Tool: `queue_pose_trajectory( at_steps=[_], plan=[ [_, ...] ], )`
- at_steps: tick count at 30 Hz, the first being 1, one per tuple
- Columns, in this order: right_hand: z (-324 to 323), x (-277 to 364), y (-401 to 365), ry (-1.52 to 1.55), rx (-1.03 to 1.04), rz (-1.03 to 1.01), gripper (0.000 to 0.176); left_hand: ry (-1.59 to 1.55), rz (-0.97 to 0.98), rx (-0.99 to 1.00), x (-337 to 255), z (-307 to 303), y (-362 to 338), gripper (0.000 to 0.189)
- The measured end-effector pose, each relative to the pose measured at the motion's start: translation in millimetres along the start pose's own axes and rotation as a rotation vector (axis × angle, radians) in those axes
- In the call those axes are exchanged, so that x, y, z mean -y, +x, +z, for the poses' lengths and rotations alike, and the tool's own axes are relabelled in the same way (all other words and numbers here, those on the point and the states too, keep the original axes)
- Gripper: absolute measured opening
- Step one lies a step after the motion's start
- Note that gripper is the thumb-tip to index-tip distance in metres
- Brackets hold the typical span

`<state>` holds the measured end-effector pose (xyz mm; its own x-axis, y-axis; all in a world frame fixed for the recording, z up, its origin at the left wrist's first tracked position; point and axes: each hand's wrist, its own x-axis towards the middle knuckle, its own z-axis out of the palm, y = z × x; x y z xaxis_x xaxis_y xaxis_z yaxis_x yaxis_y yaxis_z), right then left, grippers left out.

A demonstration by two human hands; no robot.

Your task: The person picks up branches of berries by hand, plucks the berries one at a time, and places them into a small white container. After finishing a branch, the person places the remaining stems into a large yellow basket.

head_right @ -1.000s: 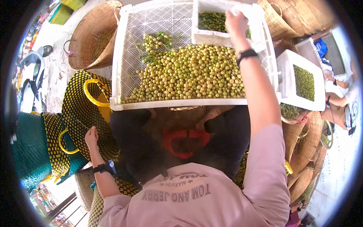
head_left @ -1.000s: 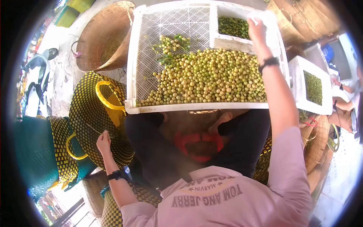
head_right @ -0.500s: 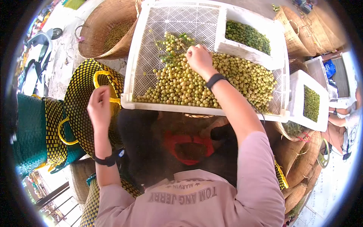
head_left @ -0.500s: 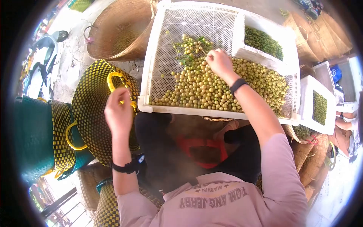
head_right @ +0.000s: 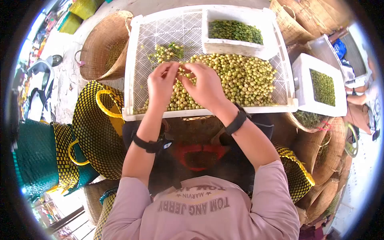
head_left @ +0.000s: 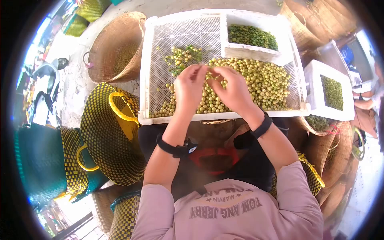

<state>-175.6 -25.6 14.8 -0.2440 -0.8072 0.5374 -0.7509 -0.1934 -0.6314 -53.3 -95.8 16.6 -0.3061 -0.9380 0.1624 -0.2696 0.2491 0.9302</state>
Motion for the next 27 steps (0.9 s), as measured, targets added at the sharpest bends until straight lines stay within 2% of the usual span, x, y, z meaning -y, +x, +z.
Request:
queue_pose_trajectory(
  at_steps=[1, 3, 5, 8, 12, 14, 21, 24, 26, 27],
  plan=[
    [-6, 2, -7, 0.261, -0.026, 0.202, 0.017, -0.146, -0.143, 0.059, 3, 0, 0, 0.019],
    [-19, -14, -22, 0.455, 0.028, 0.464, 0.019, -0.388, -0.354, 0.131, 1, -4, -7, 0.02],
    [-14, -29, -34, 0.574, -0.004, 0.442, 0.019, -0.393, -0.378, 0.185, -6, -7, -15, 0.024],
    [-20, -20, -39, 0.834, 0.084, 0.56, 0.023, -0.381, -0.405, 0.233, -15, -2, -26, 0.025],
    [-20, -18, -47, 0.972, 0.109, 0.683, 0.023, -0.392, -0.394, 0.276, -18, 4, -36, 0.026],
    [-23, -15, -49, 1.165, 0.107, 0.734, 0.023, -0.453, -0.421, 0.314, -16, 6, -39, 0.027],
    [-27, -13, -57, 1.239, 0.129, 0.728, 0.02, -0.46, -0.455, 0.331, -16, 8, -45, 0.026],
    [-23, -21, -61, 1.279, 0.095, 0.748, 0.016, -0.505, -0.473, 0.325, -13, 6, -45, 0.024],
    [-19, -32, -63, 1.137, -0.041, 0.771, 0.017, -0.622, -0.523, 0.265, -13, 3, -45, 0.02],
    [-15, -43, -64, 1.137, -0.036, 0.77, 0.017, -0.623, -0.523, 0.261, -14, 2, -44, 0.02]
  ],
)
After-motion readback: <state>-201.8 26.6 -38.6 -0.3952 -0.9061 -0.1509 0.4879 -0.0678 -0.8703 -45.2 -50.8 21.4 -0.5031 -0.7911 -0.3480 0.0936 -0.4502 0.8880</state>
